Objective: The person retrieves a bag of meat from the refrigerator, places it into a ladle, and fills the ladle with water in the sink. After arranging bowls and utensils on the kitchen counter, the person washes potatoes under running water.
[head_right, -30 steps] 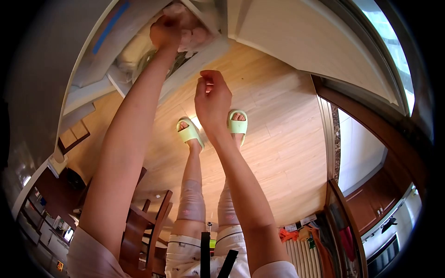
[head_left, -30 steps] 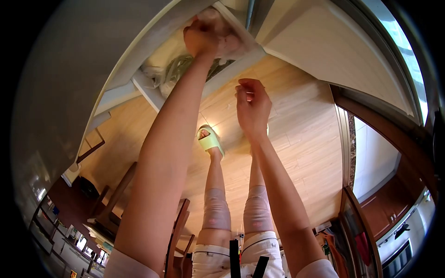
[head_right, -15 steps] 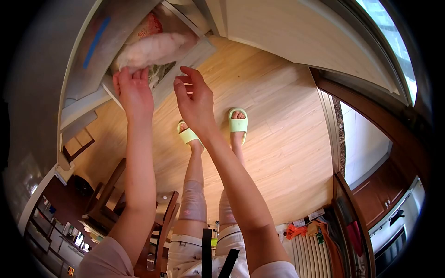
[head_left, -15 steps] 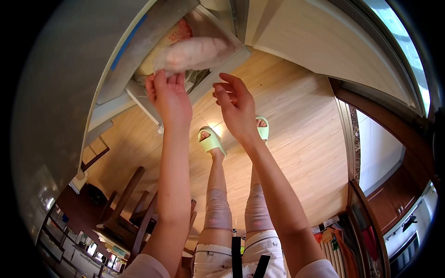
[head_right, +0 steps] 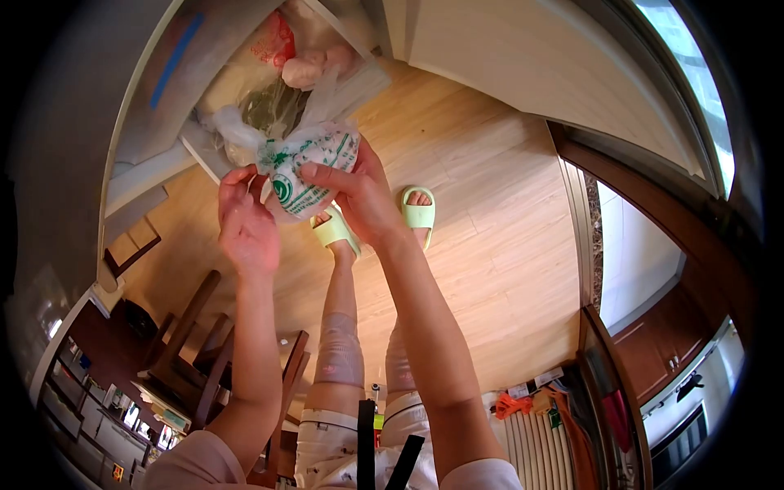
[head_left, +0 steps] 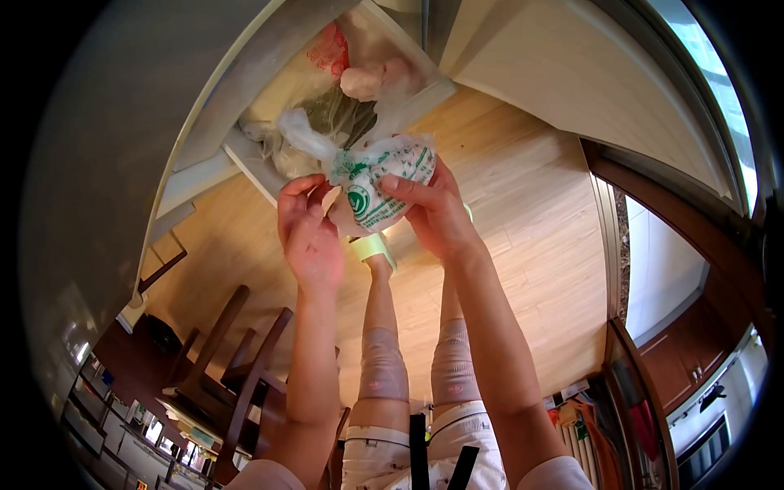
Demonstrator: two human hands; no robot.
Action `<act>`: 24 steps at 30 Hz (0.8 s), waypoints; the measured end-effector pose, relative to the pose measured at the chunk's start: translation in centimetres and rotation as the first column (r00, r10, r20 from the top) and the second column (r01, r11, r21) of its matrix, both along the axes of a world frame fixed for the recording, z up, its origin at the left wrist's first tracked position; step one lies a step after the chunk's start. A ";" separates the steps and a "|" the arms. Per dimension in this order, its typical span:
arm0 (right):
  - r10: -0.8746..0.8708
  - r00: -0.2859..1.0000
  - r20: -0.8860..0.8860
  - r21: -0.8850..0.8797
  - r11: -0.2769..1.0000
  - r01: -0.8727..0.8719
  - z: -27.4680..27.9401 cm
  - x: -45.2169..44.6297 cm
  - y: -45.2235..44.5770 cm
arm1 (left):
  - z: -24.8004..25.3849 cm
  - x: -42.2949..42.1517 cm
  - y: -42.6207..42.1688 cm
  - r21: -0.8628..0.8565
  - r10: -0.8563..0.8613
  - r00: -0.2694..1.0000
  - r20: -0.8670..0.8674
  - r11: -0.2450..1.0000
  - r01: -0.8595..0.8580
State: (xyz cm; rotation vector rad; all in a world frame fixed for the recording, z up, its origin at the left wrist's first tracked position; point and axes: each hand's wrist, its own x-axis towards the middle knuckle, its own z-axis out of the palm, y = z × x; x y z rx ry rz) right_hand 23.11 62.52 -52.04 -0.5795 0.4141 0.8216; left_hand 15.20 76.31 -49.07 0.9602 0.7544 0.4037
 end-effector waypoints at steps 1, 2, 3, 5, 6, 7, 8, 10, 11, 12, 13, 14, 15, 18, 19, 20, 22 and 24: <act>0.036 0.999 0.022 -0.019 0.999 -0.035 -0.2 -0.1 -0.2 | -0.2 0.0 -0.3 0.040 -0.060 0.995 -0.083 0.997 0.063; 0.046 0.998 0.036 -0.013 0.999 -0.046 -0.4 -0.3 -0.2 | -0.4 -0.1 -0.5 0.075 -0.114 0.979 -0.167 0.989 0.128; 0.057 0.997 0.049 -0.007 0.998 -0.057 -0.6 -0.4 -0.2 | -0.5 -0.2 -0.5 0.105 -0.163 0.954 -0.254 0.975 0.194; 0.056 0.997 0.048 0.003 0.998 -0.056 -0.7 -0.7 -0.2 | -0.3 -0.4 0.6 0.042 -0.272 0.928 -0.255 0.956 0.292; 0.045 0.998 0.033 0.006 0.999 -0.045 -0.7 -0.8 -0.2 | -0.3 -0.4 1.0 0.010 -0.327 0.911 -0.252 0.940 0.340; 0.033 0.999 0.019 0.007 0.999 -0.033 -0.6 -0.8 -0.4 | -0.1 -0.1 1.0 -0.030 -0.282 0.925 -0.254 0.958 0.284; 0.066 0.997 0.044 -0.034 0.997 -0.065 -0.7 -0.9 -0.6 | -0.2 -0.2 1.2 -0.069 -0.281 0.937 -0.208 0.960 0.272; 0.134 0.987 0.090 -0.118 0.985 -0.123 -0.6 -1.0 -1.0 | -0.2 -0.4 1.7 -0.145 -0.271 0.956 -0.115 0.956 0.254; 0.189 0.972 0.136 -0.234 0.960 -0.154 -0.5 -1.1 -1.3 | -0.1 -0.5 1.5 -0.096 -0.243 0.963 -0.116 0.968 0.232; 0.248 0.953 0.175 -0.349 0.921 -0.176 0.0 -0.9 -1.4 | 0.5 -0.2 1.1 -0.046 -0.214 0.970 -0.115 0.977 0.210; 0.310 0.928 0.206 -0.459 0.868 -0.188 0.4 -0.9 -1.6 | 0.9 -0.1 0.7 0.003 -0.185 0.976 -0.113 0.982 0.187; 0.309 0.930 0.200 -0.478 0.859 -0.183 1.1 -1.1 -1.7 | 0.8 -0.3 0.6 0.081 -0.173 0.979 -0.106 0.980 0.182; 0.309 0.931 0.193 -0.498 0.849 -0.179 1.9 -1.3 -1.9 | 0.6 -0.6 0.5 0.158 -0.161 0.982 -0.099 0.972 0.175; 0.232 0.941 0.247 -0.406 0.906 -0.117 2.8 -3.3 -1.6 | 0.9 -2.1 0.0 0.510 -0.298 0.932 -0.207 0.780 0.363; 0.192 0.943 0.274 -0.346 0.934 -0.090 2.6 -4.0 -1.5 | 1.2 -2.3 -1.0 0.640 -0.363 0.900 -0.243 0.636 0.430; 0.231 0.920 0.316 -0.379 0.920 -0.101 1.7 -4.6 -1.7 | 1.5 -2.5 -2.0 0.745 -0.417 0.861 -0.290 0.467 0.477; 0.253 0.925 0.284 -0.385 0.914 -0.132 0.5 -5.4 -2.5 | 2.5 -2.5 -4.0 0.819 -0.468 0.824 -0.319 0.302 0.488; 0.249 0.931 0.269 -0.382 0.914 -0.134 0.5 -5.8 -3.4 | 2.8 -2.8 -5.1 0.805 -0.484 0.822 -0.300 0.334 0.490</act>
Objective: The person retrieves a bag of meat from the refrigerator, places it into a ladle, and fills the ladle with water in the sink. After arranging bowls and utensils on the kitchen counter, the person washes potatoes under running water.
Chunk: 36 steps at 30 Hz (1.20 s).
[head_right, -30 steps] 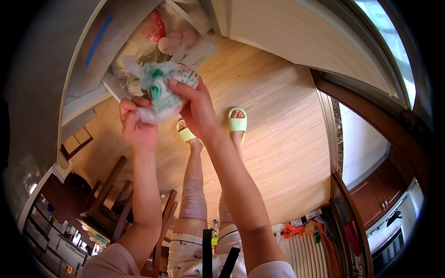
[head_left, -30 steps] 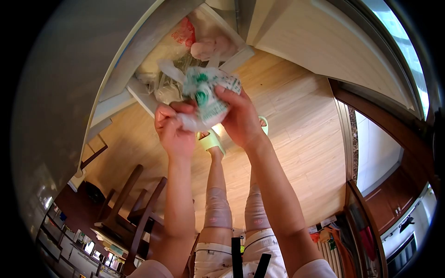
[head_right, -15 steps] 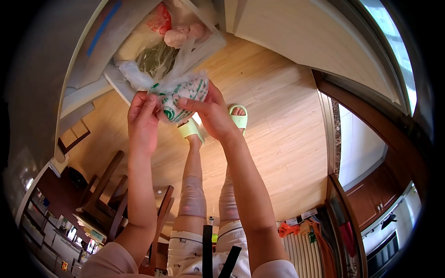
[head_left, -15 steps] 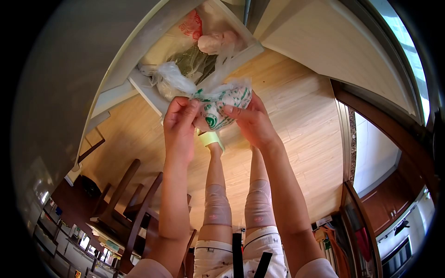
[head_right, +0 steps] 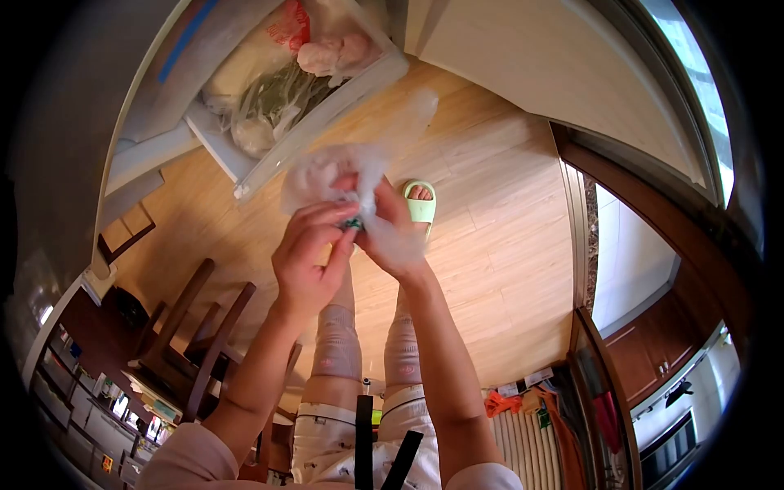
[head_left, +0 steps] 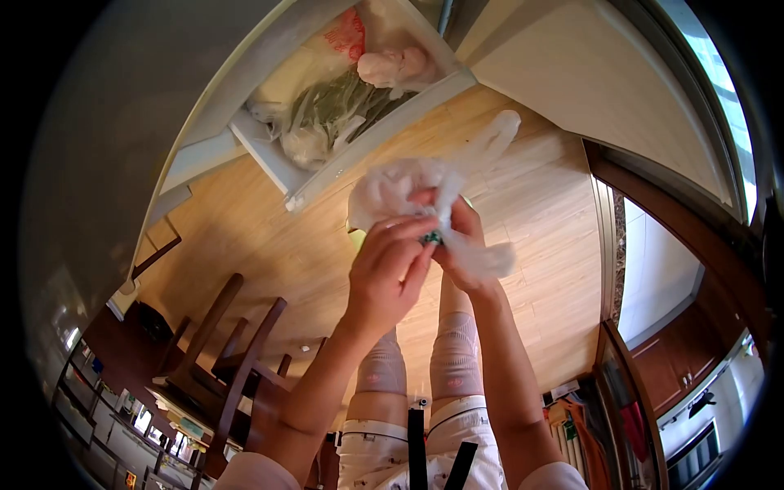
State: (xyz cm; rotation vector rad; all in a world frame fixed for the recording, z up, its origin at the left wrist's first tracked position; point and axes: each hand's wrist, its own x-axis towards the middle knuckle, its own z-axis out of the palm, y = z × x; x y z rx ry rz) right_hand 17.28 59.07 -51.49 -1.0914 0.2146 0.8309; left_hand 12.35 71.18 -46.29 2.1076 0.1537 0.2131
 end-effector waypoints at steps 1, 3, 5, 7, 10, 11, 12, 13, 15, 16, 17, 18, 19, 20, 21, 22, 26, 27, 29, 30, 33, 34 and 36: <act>0.014 0.998 0.067 -0.018 1.000 -0.012 -0.1 -0.5 -0.5 | 0.2 -0.2 -0.3 -0.005 -0.016 1.000 0.008 1.000 0.017; -0.053 0.998 0.014 -0.079 0.995 0.054 0.6 -1.1 -0.8 | 0.5 -0.8 -0.7 0.002 -0.048 0.998 0.031 0.999 0.048; -0.056 0.998 -0.005 -0.052 0.997 0.056 -0.3 -2.0 -1.4 | 0.8 -1.8 -1.1 0.052 0.057 0.996 0.072 0.997 -0.061; -0.082 0.995 -0.051 -0.011 0.997 0.082 -0.7 -2.5 -1.8 | 1.0 -3.0 -0.9 0.173 0.213 0.972 0.102 0.958 -0.228; -0.027 0.998 -0.059 0.053 0.998 0.030 -0.8 -2.8 -2.3 | 0.9 -2.6 -0.2 -0.050 0.498 0.855 -0.144 0.859 -0.509; -0.011 0.998 -0.062 0.031 0.999 0.013 -0.6 -3.1 -2.2 | 0.5 -2.5 0.3 -0.254 0.457 0.843 -0.283 0.812 -0.526; 0.005 0.998 -0.065 0.010 1.000 -0.004 0.0 -3.2 -1.9 | -0.1 -2.5 1.0 -0.438 0.384 0.829 -0.406 0.714 -0.546; 0.022 0.998 -0.066 -0.010 1.000 -0.023 0.6 -3.2 -1.6 | -0.6 -2.6 1.6 -0.593 0.283 0.816 -0.504 0.573 -0.566; 0.051 0.999 -0.017 -0.134 0.990 -0.053 2.1 -2.7 -1.4 | -1.2 -3.2 2.2 -0.631 0.264 0.755 -0.600 0.424 -0.650; 0.068 0.998 0.007 -0.197 0.978 -0.065 2.5 -2.5 -1.5 | -1.4 -3.4 2.1 -0.639 0.245 0.724 -0.645 0.345 -0.687; 0.099 0.982 0.159 -0.301 0.952 -0.048 2.7 -2.6 -1.5 | -1.5 -3.5 2.1 -0.652 0.257 0.738 -0.624 0.349 -0.673; 0.145 0.943 0.301 -0.398 0.917 -0.014 2.8 -2.7 -1.5 | -1.6 -3.6 2.0 -0.663 0.269 0.751 -0.603 0.354 -0.659; 0.164 0.922 0.352 -0.440 0.898 0.008 3.0 -2.9 -1.5 | -1.7 -3.9 1.9 -0.672 0.282 0.761 -0.584 0.358 -0.648; 0.185 0.898 0.399 -0.482 0.875 0.034 3.1 -3.1 -1.5 | -1.9 -4.1 1.8 -0.660 0.303 0.775 -0.555 0.406 -0.632; 0.165 0.914 0.371 -0.480 0.877 0.036 3.3 -3.4 -1.6 | -2.3 -4.4 1.5 -0.646 0.321 0.788 -0.525 0.453 -0.615; 0.146 0.929 0.341 -0.478 0.877 0.038 3.6 -3.6 -1.6 | -2.7 -4.7 1.3 -0.628 0.337 0.801 -0.494 0.499 -0.598; -0.468 0.734 -0.492 -0.117 0.871 0.477 5.2 -4.0 -1.9 | -3.6 -5.4 1.1 -0.544 0.447 0.810 -0.380 0.600 -0.587; -0.495 0.707 -0.505 -0.141 0.855 0.498 5.0 -4.2 -2.2 | -3.7 -5.5 1.2 -0.536 0.466 0.811 -0.354 0.610 -0.584; -0.530 0.697 -0.482 -0.216 0.843 0.492 4.7 -4.5 -2.0 | -3.7 -5.7 1.6 -0.509 0.482 0.816 -0.321 0.638 -0.577; -0.536 0.715 -0.449 -0.268 0.844 0.465 4.6 -4.6 -1.7 | -3.5 -5.9 1.8 -0.489 0.480 0.819 -0.316 0.657 -0.574; -0.360 0.904 -0.228 -0.359 0.895 0.266 5.0 -5.1 -0.4 | -2.6 -6.4 1.5 -0.470 0.485 0.818 -0.309 0.670 -0.575; -0.249 0.959 -0.133 -0.390 0.903 0.180 5.1 -5.3 -0.1 | -2.4 -6.4 1.3 -0.472 0.488 0.817 -0.308 0.667 -0.577; 0.151 0.978 0.142 -0.501 0.863 -0.061 4.4 -6.4 0.2 | -2.8 -6.8 0.9 -0.489 0.461 0.840 -0.284 0.685 -0.541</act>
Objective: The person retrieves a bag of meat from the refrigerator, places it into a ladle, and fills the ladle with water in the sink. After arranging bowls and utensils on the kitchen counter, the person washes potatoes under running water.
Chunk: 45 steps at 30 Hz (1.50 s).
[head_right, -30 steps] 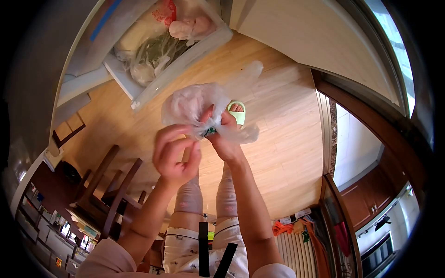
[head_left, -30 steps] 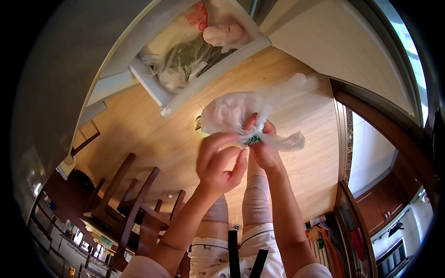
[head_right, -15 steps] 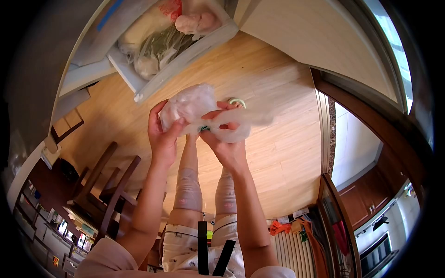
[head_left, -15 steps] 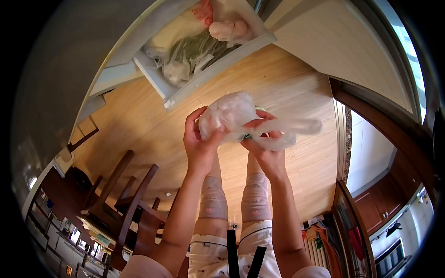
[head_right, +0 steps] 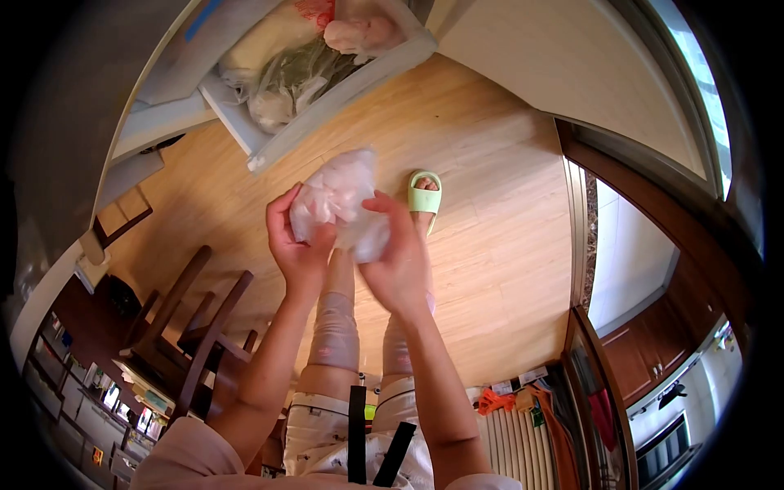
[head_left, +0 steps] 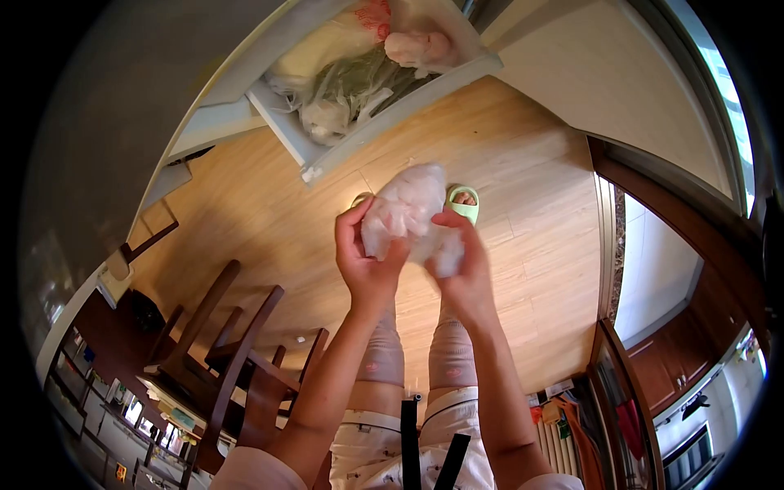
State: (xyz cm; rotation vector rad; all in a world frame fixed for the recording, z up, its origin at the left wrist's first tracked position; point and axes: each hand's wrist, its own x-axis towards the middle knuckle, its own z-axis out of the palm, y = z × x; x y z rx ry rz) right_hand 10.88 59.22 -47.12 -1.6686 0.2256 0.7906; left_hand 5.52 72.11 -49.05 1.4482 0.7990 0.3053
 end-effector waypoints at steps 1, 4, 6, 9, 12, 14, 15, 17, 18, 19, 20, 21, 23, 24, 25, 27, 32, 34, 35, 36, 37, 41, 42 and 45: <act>0.115 0.977 0.179 -0.079 0.992 -0.102 0.5 -0.3 1.1 | 0.0 -0.1 -0.2 -0.002 -0.016 1.000 0.014 1.000 0.016; 0.336 0.873 0.354 -0.329 0.918 -0.219 0.9 -1.2 2.1 | 1.1 0.3 -0.4 -0.062 0.004 1.000 -0.028 0.998 -0.005; 0.321 0.914 0.249 -0.360 0.907 -0.220 0.3 -1.8 2.0 | 1.4 0.6 0.0 -0.060 -0.042 0.996 -0.076 0.998 0.038; 0.380 0.850 0.366 -0.454 0.870 -0.194 -0.3 -1.4 1.3 | 1.5 1.3 1.1 -0.209 -0.094 0.994 -0.060 0.975 0.079; 0.249 0.914 0.321 -0.390 0.914 -0.112 -0.4 0.0 1.2 | 0.7 2.8 2.2 -0.651 0.127 0.991 -0.052 0.748 -0.130; 0.181 0.935 0.305 -0.375 0.925 -0.057 -0.8 0.4 1.2 | -1.7 4.2 2.1 -0.707 0.115 0.985 -0.128 0.686 -0.172; 0.134 0.951 0.279 -0.372 0.928 -0.021 -1.3 0.4 1.1 | -2.5 5.4 1.7 -0.725 0.134 0.976 -0.171 0.653 -0.217; 0.090 0.963 0.255 -0.389 0.921 0.017 -1.4 1.0 1.1 | -5.2 7.3 2.0 -0.803 0.123 0.987 -0.102 0.575 -0.155; 0.062 0.960 0.272 -0.368 0.929 0.044 -1.5 1.1 1.0 | -5.3 8.7 1.9 -0.806 0.189 0.976 -0.111 0.557 -0.199; 0.034 0.957 0.288 -0.347 0.935 0.071 -1.8 1.1 0.9 | -5.2 10.0 1.5 -0.809 0.253 0.960 -0.121 0.535 -0.243; 0.006 0.953 0.303 -0.324 0.941 0.097 -1.9 1.2 0.8 | -5.1 11.0 1.3 -0.811 0.316 0.940 -0.132 0.511 -0.286; 0.011 0.953 0.303 -0.315 0.945 0.090 -1.9 1.5 0.9 | -5.5 11.3 1.1 -0.819 0.296 0.949 -0.109 0.514 -0.255; 0.024 0.954 0.297 -0.294 0.954 0.068 -1.7 2.0 1.0 | -6.2 11.0 1.2 -0.806 0.290 0.952 -0.097 0.539 -0.246; 0.028 0.950 0.310 -0.283 0.957 0.064 -1.7 2.3 1.2 | -6.2 11.1 1.4 -0.798 0.287 0.954 -0.090 0.552 -0.241; 0.029 0.946 0.324 -0.272 0.960 0.064 -1.7 2.6 1.2 | -6.3 11.3 1.6 -0.809 0.309 0.946 -0.098 0.529 -0.256; 0.033 0.952 0.306 -0.270 0.961 0.053 -2.0 2.8 0.9 | -6.3 11.7 2.0 -0.795 0.306 0.945 -0.114 0.543 -0.272; -0.033 0.962 0.270 -0.230 0.968 0.098 -2.5 3.5 0.8 | -7.0 14.4 4.9 -0.816 0.394 0.901 -0.183 0.450 -0.362; -0.031 0.963 0.268 -0.229 0.969 0.095 -2.6 3.8 0.5 | -6.5 16.0 6.1 -0.758 0.437 0.861 -0.259 0.461 -0.462; -0.024 0.962 0.271 -0.235 0.968 0.091 -2.8 4.0 0.4 | -7.0 16.3 7.0 -0.757 0.406 0.890 -0.207 0.509 -0.409; -0.018 0.960 0.278 -0.241 0.967 0.088 -2.6 4.1 0.3 | -7.4 16.5 8.1 -0.755 0.371 0.916 -0.153 0.554 -0.351; -0.017 0.960 0.278 -0.248 0.965 0.089 -2.4 4.3 0.2 | -7.4 16.9 9.1 -0.769 0.378 0.918 -0.117 0.551 -0.325; 0.002 0.956 0.292 -0.275 0.958 0.081 -1.3 5.3 -0.2 | -7.2 19.3 11.5 -0.730 0.298 0.949 0.103 0.671 -0.132; 0.008 0.954 0.298 -0.281 0.956 0.080 -1.0 5.7 -0.4 | -6.8 20.0 11.3 -0.692 0.292 0.951 0.101 0.708 -0.144; 0.012 0.950 0.312 -0.319 0.943 0.093 0.5 6.9 -1.1 | -5.4 21.5 10.5 -0.581 0.231 0.969 0.090 0.802 -0.138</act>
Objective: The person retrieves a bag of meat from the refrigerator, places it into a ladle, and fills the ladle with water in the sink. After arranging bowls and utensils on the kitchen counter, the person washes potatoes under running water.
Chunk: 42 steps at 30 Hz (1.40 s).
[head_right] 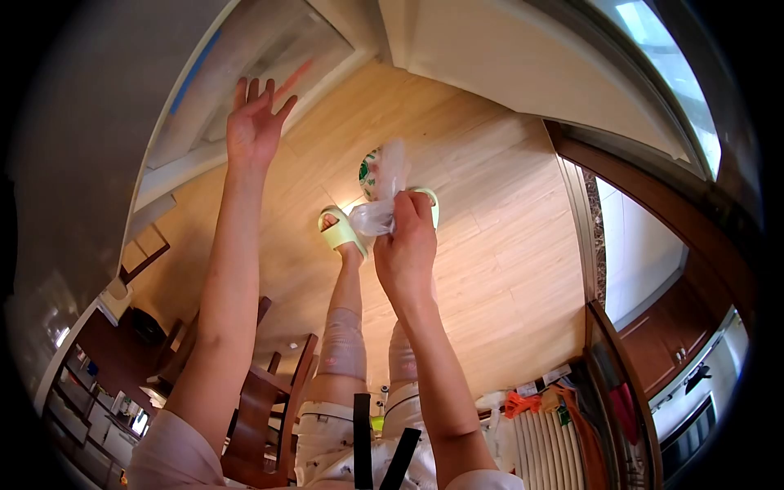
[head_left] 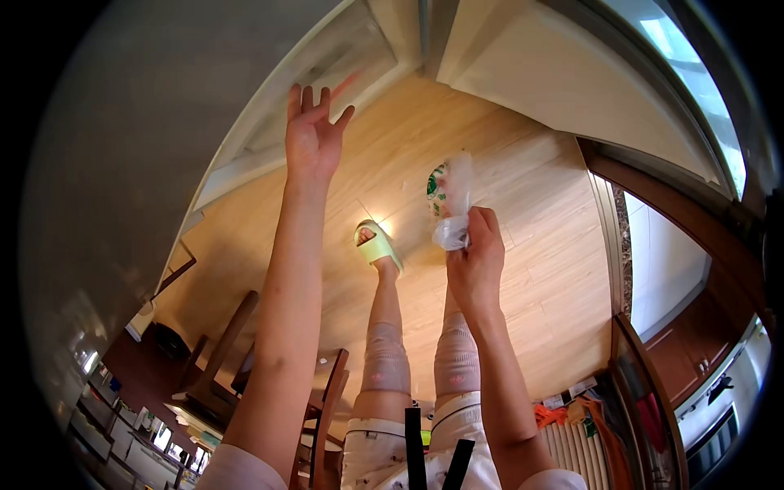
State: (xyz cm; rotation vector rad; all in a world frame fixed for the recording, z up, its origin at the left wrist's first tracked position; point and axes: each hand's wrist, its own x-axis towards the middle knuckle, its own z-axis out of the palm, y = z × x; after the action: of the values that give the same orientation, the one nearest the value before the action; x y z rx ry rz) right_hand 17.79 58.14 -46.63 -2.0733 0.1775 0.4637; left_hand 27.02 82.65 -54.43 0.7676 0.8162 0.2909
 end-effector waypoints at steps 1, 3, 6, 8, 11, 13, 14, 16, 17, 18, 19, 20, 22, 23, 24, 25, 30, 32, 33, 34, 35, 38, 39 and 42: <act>0.014 0.999 0.045 -0.022 1.000 -0.013 0.8 0.5 -0.3 | 0.6 -0.1 -0.3 0.030 -0.046 0.999 -0.015 0.998 0.047; 0.044 0.990 0.135 -0.073 0.997 -0.034 2.6 1.8 -1.5 | 2.5 -0.5 -1.9 0.120 -0.161 0.983 -0.089 0.978 0.171; 0.188 0.927 0.326 -0.338 0.938 -0.071 5.9 5.0 -4.9 | 7.5 -1.9 -7.7 0.396 -0.353 0.916 -0.192 0.826 0.401; 0.343 0.807 0.480 -0.533 0.845 -0.042 7.8 7.8 -8.6 | 10.3 -2.6 -11.9 0.687 -0.488 0.851 -0.192 0.553 0.472; 0.477 0.705 0.525 -0.681 0.732 0.012 12.9 11.9 -14.0 | 17.1 0.0 -17.0 0.956 -0.636 0.756 -0.156 0.094 0.277; 0.551 0.735 0.395 -0.773 0.632 -0.058 16.3 14.1 -16.8 | 20.0 2.3 -19.7 0.971 -0.652 0.722 -0.232 -0.109 0.213; 0.566 0.739 0.365 -0.789 0.609 -0.076 16.5 15.2 -18.3 | 21.1 3.7 -21.5 0.967 -0.645 0.720 -0.255 -0.172 0.188; 0.596 0.775 0.212 -0.839 0.517 -0.168 15.0 17.2 -20.9 | 22.0 6.0 -24.6 0.945 -0.618 0.722 -0.311 -0.282 0.166; 0.593 0.782 0.195 -0.835 0.519 -0.185 14.2 17.5 -20.9 | 21.3 6.7 -25.8 0.928 -0.597 0.723 -0.348 -0.327 0.176; 0.622 0.744 0.242 -0.851 0.505 -0.145 13.4 17.3 -20.9 | 20.6 7.2 -26.8 0.909 -0.574 0.723 -0.384 -0.370 0.189; 0.653 0.702 0.284 -0.863 0.493 -0.109 13.1 17.1 -20.8 | 19.6 7.1 -27.6 0.899 -0.560 0.720 -0.409 -0.382 0.214; 0.641 0.712 0.287 -0.846 0.518 -0.126 13.4 17.4 -21.0 | 18.7 6.8 -28.2 0.886 -0.543 0.716 -0.438 -0.394 0.243; 0.622 0.732 0.280 -0.805 0.568 -0.174 14.3 17.4 -21.6 | 18.5 5.5 -29.5 0.894 -0.524 0.735 -0.430 -0.361 0.266; 0.626 0.729 0.277 -0.807 0.563 -0.177 14.5 17.1 -21.7 | 18.4 4.9 -30.0 0.878 -0.508 0.727 -0.463 -0.374 0.298; 0.629 0.726 0.277 -0.810 0.560 -0.176 14.7 16.7 -21.9 | 18.5 4.3 -30.3 0.862 -0.492 0.717 -0.494 -0.388 0.327; 0.632 0.723 0.277 -0.812 0.557 -0.176 14.8 16.0 -21.9 | 18.7 3.6 -30.5 0.844 -0.475 0.707 -0.524 -0.402 0.356; 0.607 0.762 0.227 -0.818 0.543 -0.190 15.3 12.0 -20.3 | 18.8 -0.3 -30.6 0.791 -0.496 0.615 -0.612 -0.384 0.477; 0.605 0.765 0.219 -0.825 0.534 -0.186 15.1 9.3 -19.3 | 18.7 -2.9 -29.8 0.762 -0.491 0.583 -0.648 -0.397 0.512; 0.597 0.769 0.228 -0.822 0.542 -0.177 14.9 8.0 -18.8 | 18.9 -4.3 -29.4 0.757 -0.479 0.586 -0.653 -0.403 0.514; 0.565 0.793 0.230 -0.782 0.592 -0.195 15.1 6.8 -18.1 | 18.8 -5.6 -28.9 0.757 -0.471 0.593 -0.654 -0.409 0.510; 0.539 0.814 0.219 -0.761 0.616 -0.203 15.2 5.7 -17.3 | 18.8 -6.8 -28.2 0.760 -0.492 0.581 -0.648 -0.370 0.534; 0.522 0.843 0.131 -0.745 0.613 -0.263 15.6 1.8 -14.2 | 20.4 -12.2 -25.0 0.705 -0.556 0.483 -0.677 -0.300 0.643; 0.517 0.851 0.092 -0.739 0.608 -0.289 15.8 0.4 -12.9 | 22.2 -14.0 -23.6 0.663 -0.583 0.414 -0.699 -0.312 0.681; 0.515 0.856 -0.044 -0.708 0.588 -0.390 16.9 -3.2 -8.3 | 24.8 -20.0 -19.0 0.648 -0.624 0.359 -0.695 -0.327 0.687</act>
State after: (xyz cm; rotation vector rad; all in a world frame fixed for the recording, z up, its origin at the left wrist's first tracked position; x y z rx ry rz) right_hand 14.61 49.82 -29.76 -2.9271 -0.3662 0.5852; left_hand 7.00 63.67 -29.66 2.4024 -0.1030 -0.4625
